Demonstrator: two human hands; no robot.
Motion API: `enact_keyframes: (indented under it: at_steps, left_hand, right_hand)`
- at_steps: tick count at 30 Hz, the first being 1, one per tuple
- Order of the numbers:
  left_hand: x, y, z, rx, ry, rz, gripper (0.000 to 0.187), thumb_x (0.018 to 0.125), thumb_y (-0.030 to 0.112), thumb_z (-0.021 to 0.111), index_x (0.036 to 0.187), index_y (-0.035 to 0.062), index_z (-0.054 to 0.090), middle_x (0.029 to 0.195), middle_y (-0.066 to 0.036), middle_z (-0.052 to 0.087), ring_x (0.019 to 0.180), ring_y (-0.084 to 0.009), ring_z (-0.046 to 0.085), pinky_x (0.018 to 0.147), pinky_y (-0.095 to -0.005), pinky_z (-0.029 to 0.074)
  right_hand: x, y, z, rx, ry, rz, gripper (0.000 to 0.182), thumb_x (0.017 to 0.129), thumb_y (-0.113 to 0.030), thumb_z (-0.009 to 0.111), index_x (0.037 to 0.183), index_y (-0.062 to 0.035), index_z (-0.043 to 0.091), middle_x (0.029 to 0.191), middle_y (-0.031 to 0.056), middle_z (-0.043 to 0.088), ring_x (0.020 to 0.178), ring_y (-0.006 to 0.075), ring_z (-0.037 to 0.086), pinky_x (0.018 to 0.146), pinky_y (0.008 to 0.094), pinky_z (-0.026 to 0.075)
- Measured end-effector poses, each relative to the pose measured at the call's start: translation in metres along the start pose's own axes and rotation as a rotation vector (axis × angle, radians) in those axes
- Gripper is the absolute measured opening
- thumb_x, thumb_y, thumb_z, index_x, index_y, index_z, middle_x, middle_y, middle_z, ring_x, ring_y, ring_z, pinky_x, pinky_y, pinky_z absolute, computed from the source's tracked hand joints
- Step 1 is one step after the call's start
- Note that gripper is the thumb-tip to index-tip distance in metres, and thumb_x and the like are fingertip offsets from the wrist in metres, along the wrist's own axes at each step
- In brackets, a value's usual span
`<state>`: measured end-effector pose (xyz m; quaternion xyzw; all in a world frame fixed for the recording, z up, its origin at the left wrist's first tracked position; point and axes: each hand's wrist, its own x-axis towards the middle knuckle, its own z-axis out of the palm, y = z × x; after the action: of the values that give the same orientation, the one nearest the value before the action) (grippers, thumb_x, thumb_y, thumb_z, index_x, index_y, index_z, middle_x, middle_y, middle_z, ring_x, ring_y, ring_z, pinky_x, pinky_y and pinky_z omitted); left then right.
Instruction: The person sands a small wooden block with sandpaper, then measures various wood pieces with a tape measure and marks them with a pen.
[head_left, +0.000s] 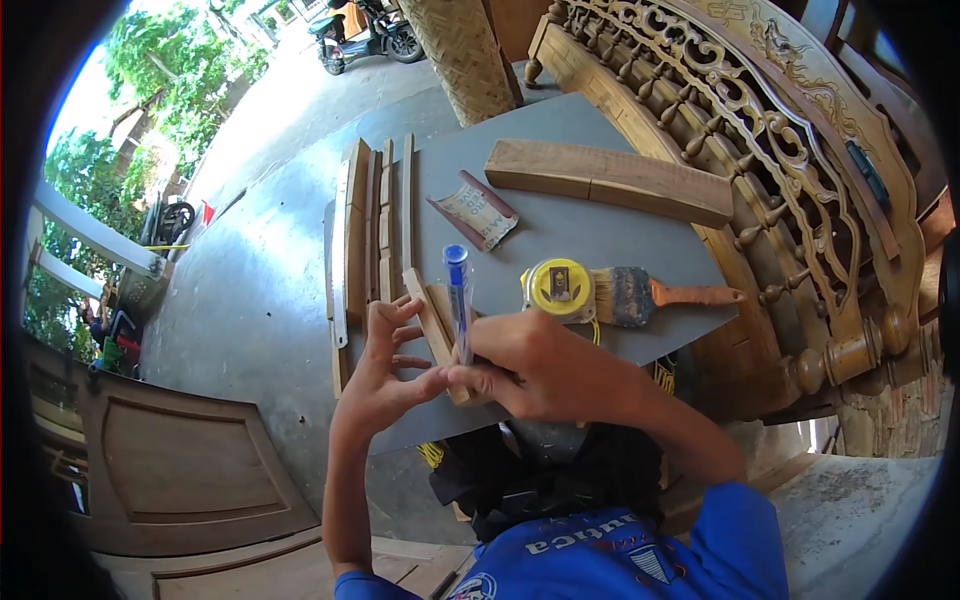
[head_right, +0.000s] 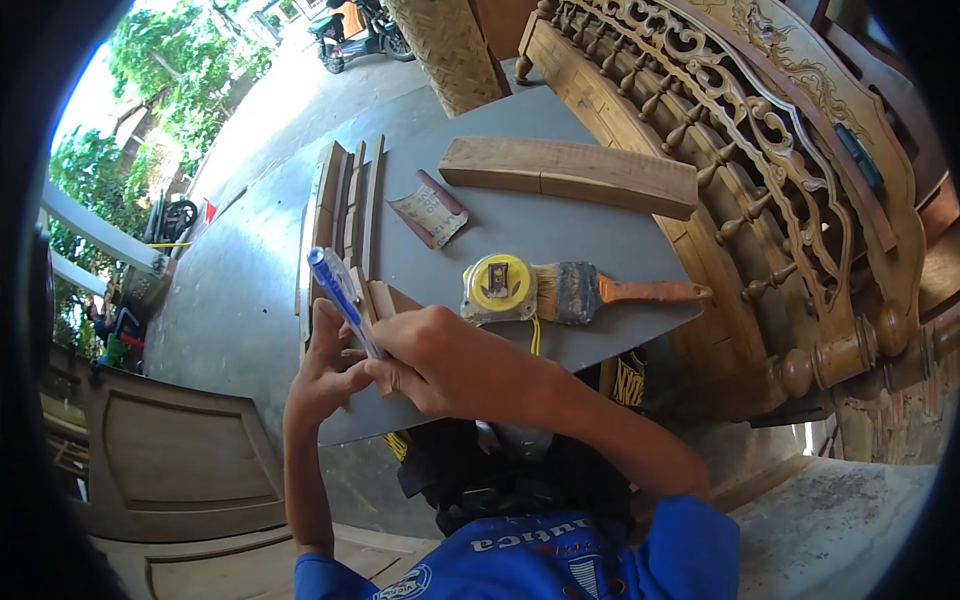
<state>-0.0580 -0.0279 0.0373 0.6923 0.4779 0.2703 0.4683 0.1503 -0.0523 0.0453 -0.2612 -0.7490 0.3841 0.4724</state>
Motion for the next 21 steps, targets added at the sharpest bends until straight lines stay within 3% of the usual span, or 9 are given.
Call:
enact_keyframes:
  at_steps: [12,15,21]
  left_hand:
    - [0.002,-0.005,0.0,-0.041,-0.013,-0.038,0.08,0.062,0.042,0.077,0.117,0.0063,0.031,0.132,-0.023,0.033,0.114,-0.034,0.044,0.08,-0.0387,0.048]
    - [0.0,-0.001,0.001,-0.024,-0.002,-0.022,0.082,0.062,0.042,0.077,0.119,0.0049,0.032,0.13,-0.023,0.034,0.113,-0.0335,0.045,0.08,-0.0387,0.048]
    - [0.0,-0.001,0.0,-0.01,-0.007,-0.006,0.083,0.062,0.041,0.077,0.122,0.0034,0.032,0.127,-0.021,0.036,0.113,-0.0327,0.045,0.08,-0.0384,0.048]
  right_hand:
    - [-0.005,-0.001,-0.001,-0.048,-0.014,0.01,0.014,0.077,-0.011,0.064,0.078,0.0019,0.058,0.066,0.0165,0.054,0.061,0.0319,0.056,0.055,0.0357,0.042]
    - [-0.011,-0.003,0.002,-0.009,-0.018,-0.033,0.016,0.081,-0.007,0.059,0.075,0.0065,0.052,0.069,0.0196,0.056,0.061,0.0322,0.057,0.055,0.0369,0.043]
    - [0.0,0.0,-0.001,-0.118,-0.026,0.069,0.013,0.077,-0.011,0.064,0.079,0.001,0.058,0.069,0.015,0.058,0.065,0.0314,0.058,0.058,0.0347,0.043]
